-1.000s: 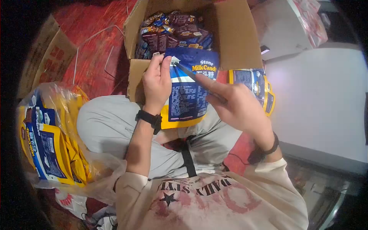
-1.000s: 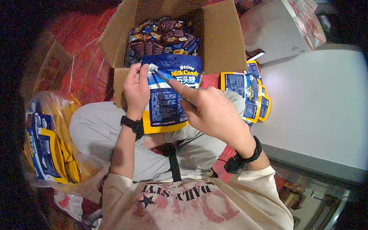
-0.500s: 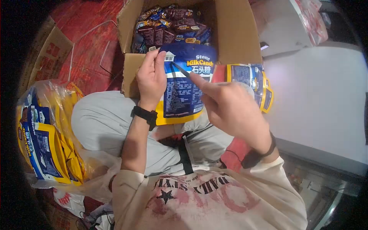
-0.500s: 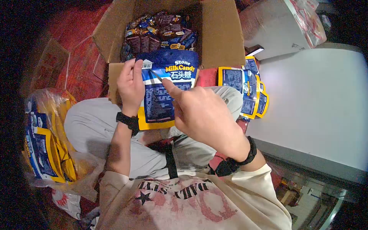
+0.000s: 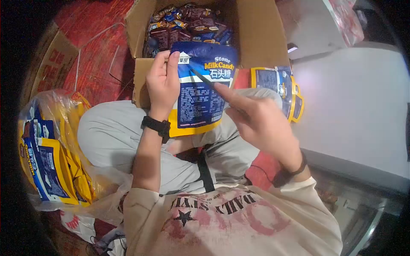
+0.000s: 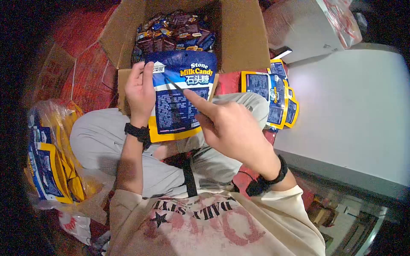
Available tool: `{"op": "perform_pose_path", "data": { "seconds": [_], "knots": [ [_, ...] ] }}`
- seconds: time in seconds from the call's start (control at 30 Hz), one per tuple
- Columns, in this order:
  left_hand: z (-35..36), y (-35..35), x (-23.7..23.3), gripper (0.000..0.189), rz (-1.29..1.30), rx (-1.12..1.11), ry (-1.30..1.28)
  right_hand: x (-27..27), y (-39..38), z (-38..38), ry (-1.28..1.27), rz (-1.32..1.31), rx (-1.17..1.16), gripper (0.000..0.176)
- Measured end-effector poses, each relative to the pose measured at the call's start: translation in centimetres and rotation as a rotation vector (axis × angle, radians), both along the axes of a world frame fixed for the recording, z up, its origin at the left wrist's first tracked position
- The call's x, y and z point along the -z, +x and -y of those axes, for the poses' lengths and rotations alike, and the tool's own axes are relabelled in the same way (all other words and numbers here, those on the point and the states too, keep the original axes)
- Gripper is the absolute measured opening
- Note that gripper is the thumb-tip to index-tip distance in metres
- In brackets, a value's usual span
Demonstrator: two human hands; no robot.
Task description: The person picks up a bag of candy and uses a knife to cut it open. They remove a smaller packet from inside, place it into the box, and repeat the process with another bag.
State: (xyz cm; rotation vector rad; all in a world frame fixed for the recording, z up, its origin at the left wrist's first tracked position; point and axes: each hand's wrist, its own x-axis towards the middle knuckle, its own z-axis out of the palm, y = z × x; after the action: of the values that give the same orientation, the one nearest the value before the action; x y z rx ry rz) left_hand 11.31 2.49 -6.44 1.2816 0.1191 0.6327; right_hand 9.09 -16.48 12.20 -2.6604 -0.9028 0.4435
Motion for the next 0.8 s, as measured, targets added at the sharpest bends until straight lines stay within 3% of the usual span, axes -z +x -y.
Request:
{"op": "perform_pose_path", "data": {
  "seconds": [0.1, 0.27, 0.37, 0.57, 0.63, 0.7, 0.8],
  "knots": [
    [0.1, 0.1, 0.0, 0.011, 0.007, 0.014, -0.044, 0.9, 0.7, -0.5, 0.126, 0.010, -0.033, 0.054],
    [0.4, 0.2, 0.0, 0.013, 0.045, -0.060, 0.049, 0.8, 1.4, -0.8, 0.101, 0.001, -0.045, 0.051],
    [0.6, -0.1, 0.1, 0.013, 0.017, -0.091, 0.110, -1.5, 1.6, -1.8, -0.049, -0.015, -0.044, 0.048],
    [0.5, -1.0, -1.3, 0.012, 0.054, -0.169, 0.435, -4.4, 2.7, -2.4, -0.127, 0.008, -0.121, 0.047],
    [0.8, -1.5, -2.1, 0.012, 0.008, -0.152, 0.428, -5.5, 3.6, -2.3, -0.123, 0.030, -0.201, 0.042],
    [1.0, -1.6, -2.5, 0.012, 0.134, -0.201, 0.449, -7.3, 3.8, -2.9, -0.179, -0.019, -0.131, 0.039],
    [1.4, -3.0, -4.5, 0.013, 0.175, -0.132, 0.438, -9.9, 5.7, -1.2, -0.178, -0.043, -0.342, 0.049]
  ]
}}
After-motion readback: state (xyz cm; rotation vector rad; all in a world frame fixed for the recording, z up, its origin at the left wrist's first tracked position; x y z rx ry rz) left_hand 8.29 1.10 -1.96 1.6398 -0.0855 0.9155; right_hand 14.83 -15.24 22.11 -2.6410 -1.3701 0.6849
